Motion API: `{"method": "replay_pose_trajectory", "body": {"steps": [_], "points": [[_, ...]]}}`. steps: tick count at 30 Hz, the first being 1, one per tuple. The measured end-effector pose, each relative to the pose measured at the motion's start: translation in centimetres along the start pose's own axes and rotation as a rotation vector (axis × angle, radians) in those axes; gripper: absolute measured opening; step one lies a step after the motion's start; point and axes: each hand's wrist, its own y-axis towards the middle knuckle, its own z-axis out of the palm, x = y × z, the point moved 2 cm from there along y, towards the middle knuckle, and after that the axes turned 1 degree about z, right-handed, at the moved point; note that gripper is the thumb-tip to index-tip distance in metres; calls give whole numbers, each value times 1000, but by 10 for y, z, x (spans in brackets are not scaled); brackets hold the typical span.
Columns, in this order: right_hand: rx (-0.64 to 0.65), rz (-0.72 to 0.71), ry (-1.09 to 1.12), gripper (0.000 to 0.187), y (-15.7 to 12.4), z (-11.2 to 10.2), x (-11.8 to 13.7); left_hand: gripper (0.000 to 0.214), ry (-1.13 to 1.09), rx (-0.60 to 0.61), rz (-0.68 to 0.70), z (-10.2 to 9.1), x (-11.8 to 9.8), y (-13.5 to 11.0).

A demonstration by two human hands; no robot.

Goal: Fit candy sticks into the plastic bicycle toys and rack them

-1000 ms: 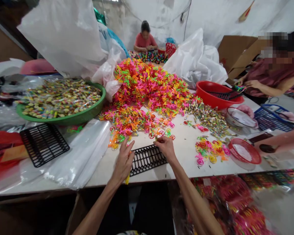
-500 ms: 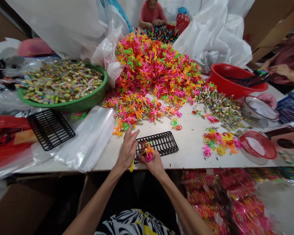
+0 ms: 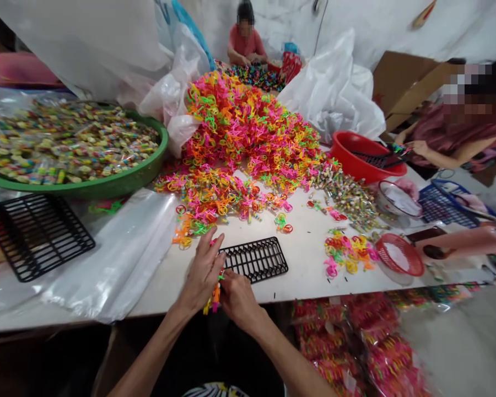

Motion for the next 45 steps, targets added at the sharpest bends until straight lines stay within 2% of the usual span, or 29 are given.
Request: {"method": "replay_pose_trajectory", "body": {"steps": [6, 10, 12, 15, 19, 23, 25, 27, 28, 30, 31, 32, 35, 38, 40, 41, 43, 45], "points": [[-26, 106, 400, 13, 4, -5, -11, 41, 21, -15, 32, -2, -2, 2], [-30, 166, 506, 14, -1, 2, -10, 41, 37, -20, 25, -2, -3, 3], [-54, 125, 423, 13, -3, 1, -7, 41, 44, -23, 32, -2, -3, 3], [-82, 46, 177, 18, -3, -4, -3, 41, 57, -21, 38, -1, -3, 3], [29, 21, -106, 14, -1, 0, 2, 41, 74, -20, 48, 0, -4, 3], [131, 34, -281, 22, 1, 2, 3, 47, 160, -3, 88, 0, -6, 4], [238, 1, -254, 22, 10, -13, -5, 50, 226, -4, 115, -2, -8, 5], [315, 3, -217, 23, 29, -45, -20, 48, 271, -46, 134, -5, -10, 6], [277, 68, -245, 24, 44, -66, -30, 48, 280, -87, 134, -7, -11, 7], [-63, 323, -448, 25, 76, -115, -52, 49, 273, -156, 122, -8, -13, 8], [-181, 409, -547, 26, 91, -134, -61, 49, 260, -167, 114, -7, -13, 8], [-226, 466, -611, 26, 105, -148, -68, 48, 245, -155, 106, -5, -12, 9], [-237, 509, -629, 22, 131, -165, -80, 42, 193, -74, 77, 3, -6, 11], [-256, 509, -608, 19, 122, -160, -84, 40, 142, -60, 40, 7, 1, 11], [-294, 499, -535, 17, 102, -153, -86, 40, 102, -61, 21, 7, 2, 10], [-305, 472, -422, 17, 90, -147, -86, 40, 84, -58, 9, 6, 2, 10], [-290, 369, -44, 20, 69, -129, -83, 41, 53, -52, -12, 5, 0, 9], [-214, 265, 373, 21, 55, -105, -74, 41, 28, -52, -26, 4, -3, 9]]}}
